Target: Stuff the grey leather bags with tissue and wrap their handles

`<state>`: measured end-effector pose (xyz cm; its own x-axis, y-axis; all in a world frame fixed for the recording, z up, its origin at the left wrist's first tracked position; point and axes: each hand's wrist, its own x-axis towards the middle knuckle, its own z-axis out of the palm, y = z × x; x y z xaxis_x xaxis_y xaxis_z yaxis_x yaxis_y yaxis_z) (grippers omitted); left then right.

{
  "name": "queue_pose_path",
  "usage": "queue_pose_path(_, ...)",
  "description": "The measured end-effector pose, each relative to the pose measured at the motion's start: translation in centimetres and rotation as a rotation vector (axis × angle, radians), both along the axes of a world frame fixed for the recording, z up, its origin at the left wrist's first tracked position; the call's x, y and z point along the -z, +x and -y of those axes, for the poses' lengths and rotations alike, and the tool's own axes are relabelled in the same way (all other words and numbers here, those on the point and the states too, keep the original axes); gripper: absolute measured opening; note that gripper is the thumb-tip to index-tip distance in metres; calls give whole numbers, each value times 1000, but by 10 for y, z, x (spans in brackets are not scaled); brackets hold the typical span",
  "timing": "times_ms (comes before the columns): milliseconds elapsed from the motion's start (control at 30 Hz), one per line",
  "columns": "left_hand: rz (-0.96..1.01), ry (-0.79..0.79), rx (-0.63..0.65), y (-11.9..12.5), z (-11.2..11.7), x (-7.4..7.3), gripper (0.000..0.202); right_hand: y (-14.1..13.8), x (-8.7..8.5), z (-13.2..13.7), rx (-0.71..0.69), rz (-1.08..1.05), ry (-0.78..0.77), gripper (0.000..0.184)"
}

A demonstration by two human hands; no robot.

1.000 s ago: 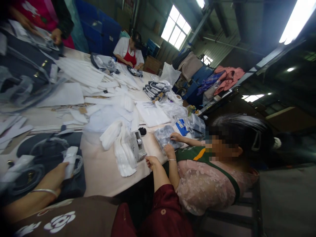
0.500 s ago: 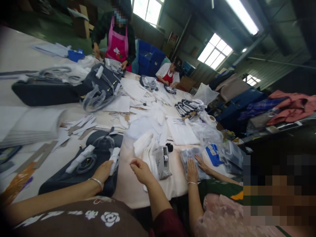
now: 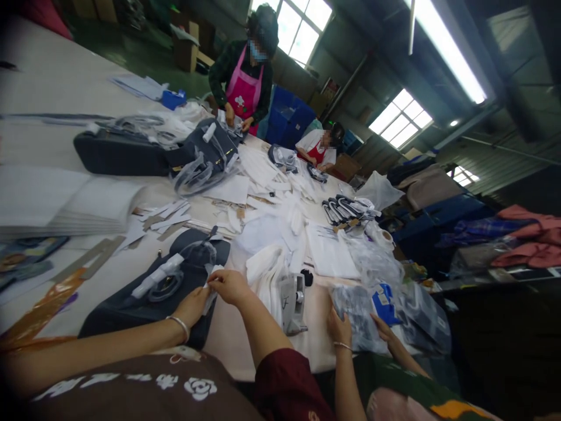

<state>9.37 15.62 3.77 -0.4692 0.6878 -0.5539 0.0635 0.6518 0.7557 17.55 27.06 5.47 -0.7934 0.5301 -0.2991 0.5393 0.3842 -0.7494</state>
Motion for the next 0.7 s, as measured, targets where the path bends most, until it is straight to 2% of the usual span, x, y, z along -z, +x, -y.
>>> queue_pose_path(200,21,7,22,-2,-1,2,38,-1,0,2,6,52,28,15)
queue_pose_path(367,30,-5,13,0,0,0,40,-4,-8,2,0,89,54,19)
queue_pose_path(533,46,5,20,1,2,-5,44,-7,-15,-2,30,179,73,37)
queue_pose_path(633,56,0,9,1,3,-6,45,-5,-12,-3,66,168,76,49)
queue_pose_path(700,68,3,-2,1,3,-7,43,-1,-5,-2,97,130,23,57)
